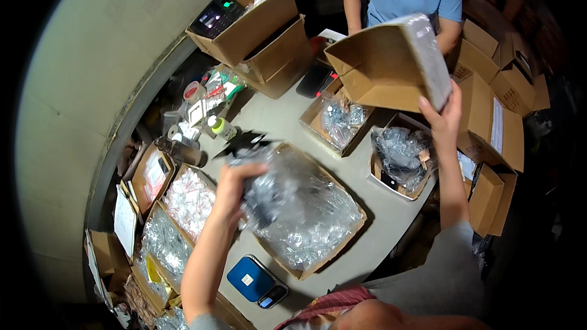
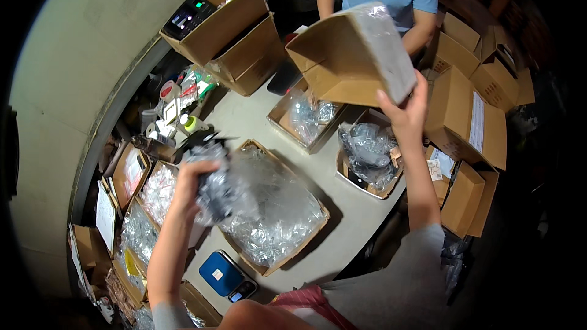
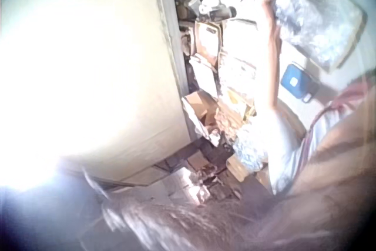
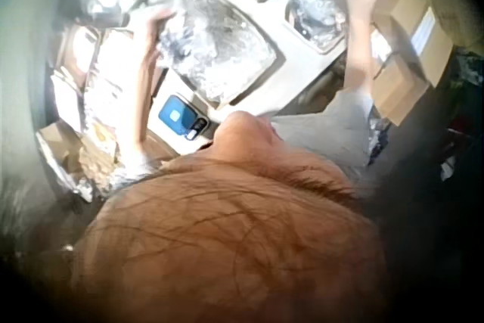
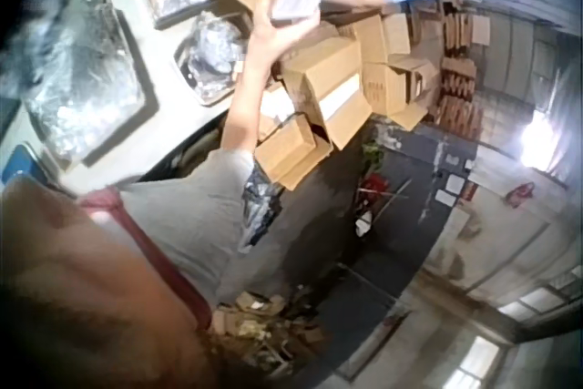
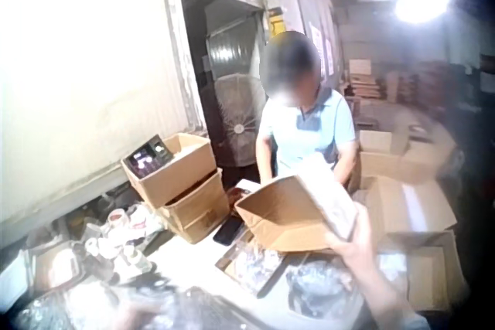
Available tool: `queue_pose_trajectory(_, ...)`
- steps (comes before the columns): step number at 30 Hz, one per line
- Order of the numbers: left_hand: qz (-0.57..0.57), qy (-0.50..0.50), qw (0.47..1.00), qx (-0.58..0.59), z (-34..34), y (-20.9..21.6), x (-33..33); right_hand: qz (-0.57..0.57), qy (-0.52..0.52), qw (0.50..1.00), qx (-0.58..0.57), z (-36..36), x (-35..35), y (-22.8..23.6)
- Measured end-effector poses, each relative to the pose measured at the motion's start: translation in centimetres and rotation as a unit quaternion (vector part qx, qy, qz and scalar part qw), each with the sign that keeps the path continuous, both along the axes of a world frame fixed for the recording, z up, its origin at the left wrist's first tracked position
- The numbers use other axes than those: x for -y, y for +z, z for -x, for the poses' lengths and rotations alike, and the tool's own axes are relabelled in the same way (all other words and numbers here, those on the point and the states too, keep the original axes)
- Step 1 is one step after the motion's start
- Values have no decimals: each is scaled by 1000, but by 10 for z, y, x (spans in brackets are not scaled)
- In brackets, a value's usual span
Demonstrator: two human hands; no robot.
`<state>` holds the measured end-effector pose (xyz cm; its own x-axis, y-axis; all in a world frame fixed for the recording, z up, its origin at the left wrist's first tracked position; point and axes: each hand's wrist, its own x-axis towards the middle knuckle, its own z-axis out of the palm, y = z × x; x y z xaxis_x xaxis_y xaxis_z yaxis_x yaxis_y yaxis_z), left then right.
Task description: The person repeatedly picks bubble wrap and small black plastic parts from open boxes, places them on a digital scale, and then transfers them into cardboard boxes. The process is repeated multiple times with similar items.
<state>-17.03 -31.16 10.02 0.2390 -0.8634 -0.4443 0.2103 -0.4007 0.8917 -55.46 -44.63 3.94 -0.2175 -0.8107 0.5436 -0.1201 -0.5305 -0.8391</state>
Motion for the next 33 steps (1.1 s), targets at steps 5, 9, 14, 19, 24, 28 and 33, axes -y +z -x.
queue_pose_trajectory(5,105,-146,979,97,44,-62,129,-29,-80,996,37,45,-72,2)
queue_pose_trajectory(9,137,-180,951,212,92,-107,207,-10,-143,990,3,77,-129,2)
queue_pose_trajectory(14,47,-298,798,522,139,-177,222,-41,-166,985,13,120,-192,9)
queue_pose_trajectory(19,160,-256,810,502,109,-156,187,-59,-157,984,60,122,-223,14)
queue_pose_trajectory(24,249,-151,846,447,2,-106,106,-148,-32,931,331,103,-239,-16)
queue_pose_trajectory(28,204,-46,925,318,-125,-102,-22,-266,137,846,442,33,-246,-39)
queue_pose_trajectory(33,54,149,977,145,-192,-36,-237,-441,399,744,304,-100,-292,-47)
